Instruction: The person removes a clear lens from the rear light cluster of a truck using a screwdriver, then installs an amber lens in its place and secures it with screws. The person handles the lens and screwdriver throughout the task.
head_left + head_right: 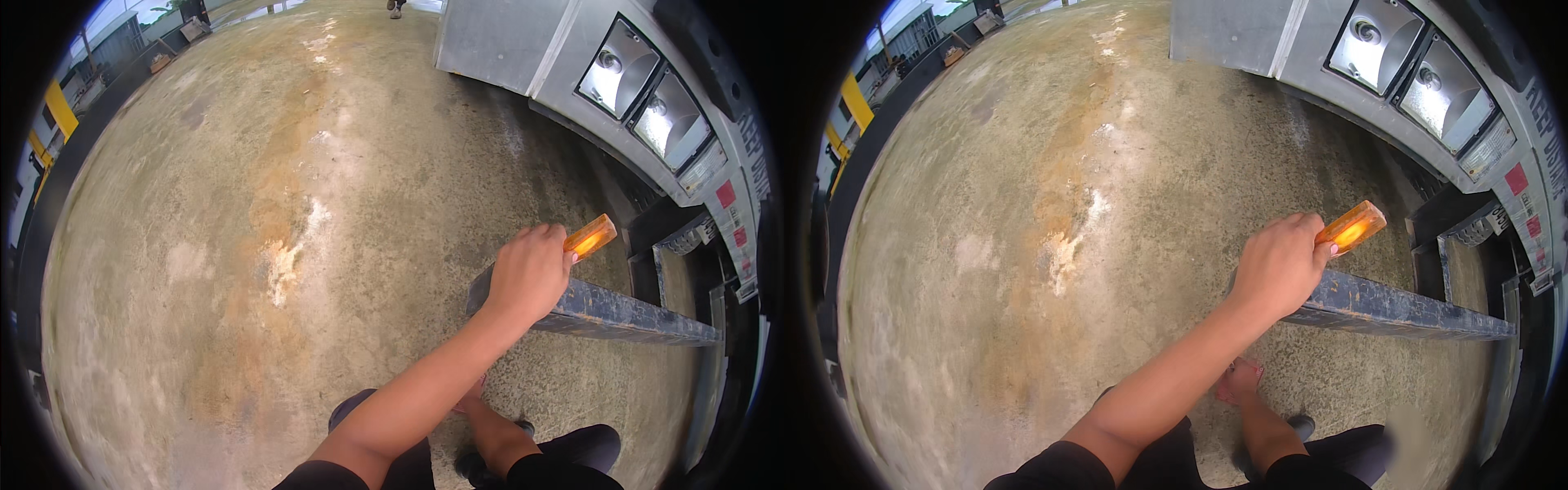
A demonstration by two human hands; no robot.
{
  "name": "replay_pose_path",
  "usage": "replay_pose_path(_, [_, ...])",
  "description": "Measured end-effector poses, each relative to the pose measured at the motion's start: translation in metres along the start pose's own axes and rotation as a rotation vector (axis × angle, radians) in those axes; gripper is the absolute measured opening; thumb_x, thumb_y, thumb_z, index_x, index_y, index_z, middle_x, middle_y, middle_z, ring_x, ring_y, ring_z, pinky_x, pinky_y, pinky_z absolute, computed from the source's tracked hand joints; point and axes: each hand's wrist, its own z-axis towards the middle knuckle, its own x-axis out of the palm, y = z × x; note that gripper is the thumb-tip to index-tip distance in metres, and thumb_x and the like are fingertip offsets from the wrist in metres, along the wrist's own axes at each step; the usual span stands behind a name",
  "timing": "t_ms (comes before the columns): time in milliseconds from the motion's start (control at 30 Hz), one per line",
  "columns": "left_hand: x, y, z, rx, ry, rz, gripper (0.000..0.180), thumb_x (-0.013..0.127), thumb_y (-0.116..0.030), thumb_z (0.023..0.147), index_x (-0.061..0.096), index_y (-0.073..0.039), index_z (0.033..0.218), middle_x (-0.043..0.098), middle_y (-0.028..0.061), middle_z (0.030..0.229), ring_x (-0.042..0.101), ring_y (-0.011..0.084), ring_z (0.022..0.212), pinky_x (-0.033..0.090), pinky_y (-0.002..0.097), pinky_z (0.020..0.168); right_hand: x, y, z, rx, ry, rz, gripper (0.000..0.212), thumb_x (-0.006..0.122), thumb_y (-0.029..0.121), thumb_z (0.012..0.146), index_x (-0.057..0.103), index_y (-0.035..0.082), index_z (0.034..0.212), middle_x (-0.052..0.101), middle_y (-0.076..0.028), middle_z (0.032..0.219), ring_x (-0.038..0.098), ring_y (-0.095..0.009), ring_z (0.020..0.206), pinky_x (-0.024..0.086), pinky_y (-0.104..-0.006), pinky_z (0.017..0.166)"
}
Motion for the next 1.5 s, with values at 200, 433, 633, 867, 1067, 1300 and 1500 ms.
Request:
replay_pose_path(200, [0.010,0.004,-0.004,0.007,-0.039,-0.012,0.027,0.070,-0.029,0.102,0.067,-0.002,0.107,0.073,0.0146,0.103,0.071,0.0369,0.101,0.059,0.0515,0.088,-0.010,-0.017,0.004,-0.186,-0.236,-0.058,0.043,0.065,0.034,0.105,0.070,0.007,0.139,0.077,-0.024,0.119,0.074,-0.040,0.109,0.058,-0.0493,0.098])
replay_pose_path(433, [0.008,0.003,-0.002,0.018,-0.042,0.006,0.025,0.071,-0.027,0.102,0.068,-0.003,0.105,0.073,0.0149,0.101,0.072,0.0365,0.099,0.059,0.0507,0.086,-0.090,0.159,0.039,0.043,-0.066,0.682,0.032,0.075,0.037,0.104,0.068,0.006,0.104,0.066,-0.003,0.084,0.063,-0.019,0.074,0.055,-0.0382,0.070])
replay_pose_path(633, [0.019,0.007,-0.005,0.039,-0.100,-0.011,0.023,0.073,-0.024,0.100,0.067,-0.002,0.102,0.073,0.0161,0.101,0.072,0.0367,0.101,0.059,0.0502,0.088,-0.185,0.399,0.036,-0.559,0.542,1.662,0.023,0.068,0.034,0.109,0.064,0.012,0.114,0.045,0.008,0.072,0.043,-0.006,0.062,0.040,-0.0284,0.065])
replay_pose_path(867, [0.006,0.004,-0.003,0.021,-0.058,-0.054,0.025,0.072,-0.025,0.101,0.067,-0.001,0.102,0.072,0.0160,0.102,0.071,0.0370,0.104,0.058,0.0507,0.090,-0.222,0.471,-0.023,-0.584,0.633,1.748,0.024,0.071,0.038,0.107,0.063,0.016,0.113,0.043,0.010,0.070,0.042,-0.005,0.060,0.043,-0.0299,0.070])
replay_pose_path(1067, [0.009,0.005,-0.002,0.018,0.012,-0.060,0.026,0.073,-0.026,0.101,0.067,-0.001,0.103,0.073,0.0167,0.103,0.070,0.0378,0.106,0.057,0.0519,0.092,-0.223,0.474,-0.013,-0.583,0.619,1.722,0.025,0.070,0.038,0.108,0.064,0.015,0.115,0.044,0.009,0.071,0.043,-0.005,0.061,0.043,-0.0302,0.070])
replay_pose_path(1300, [0.003,0.005,0.000,-0.001,0.066,-0.040,0.026,0.071,-0.027,0.101,0.068,-0.002,0.107,0.073,0.0182,0.104,0.070,0.0413,0.105,0.054,0.0550,0.091,-0.176,0.373,-0.051,-0.406,0.509,1.211,0.018,0.073,0.027,0.107,0.068,0.010,0.108,0.053,0.005,0.076,0.047,-0.007,0.060,0.040,-0.0258,0.058])
replay_pose_path(1500, [-0.002,0.008,0.009,-0.011,0.196,-0.044,0.027,0.073,-0.029,0.101,0.069,-0.003,0.108,0.073,0.0180,0.106,0.070,0.0408,0.103,0.053,0.0535,0.089,-0.209,0.219,-0.126,-0.252,0.509,0.517,0.029,0.082,0.029,0.099,0.077,0.004,0.113,0.065,0.003,0.077,0.057,-0.007,0.066,0.044,-0.0279,0.057])
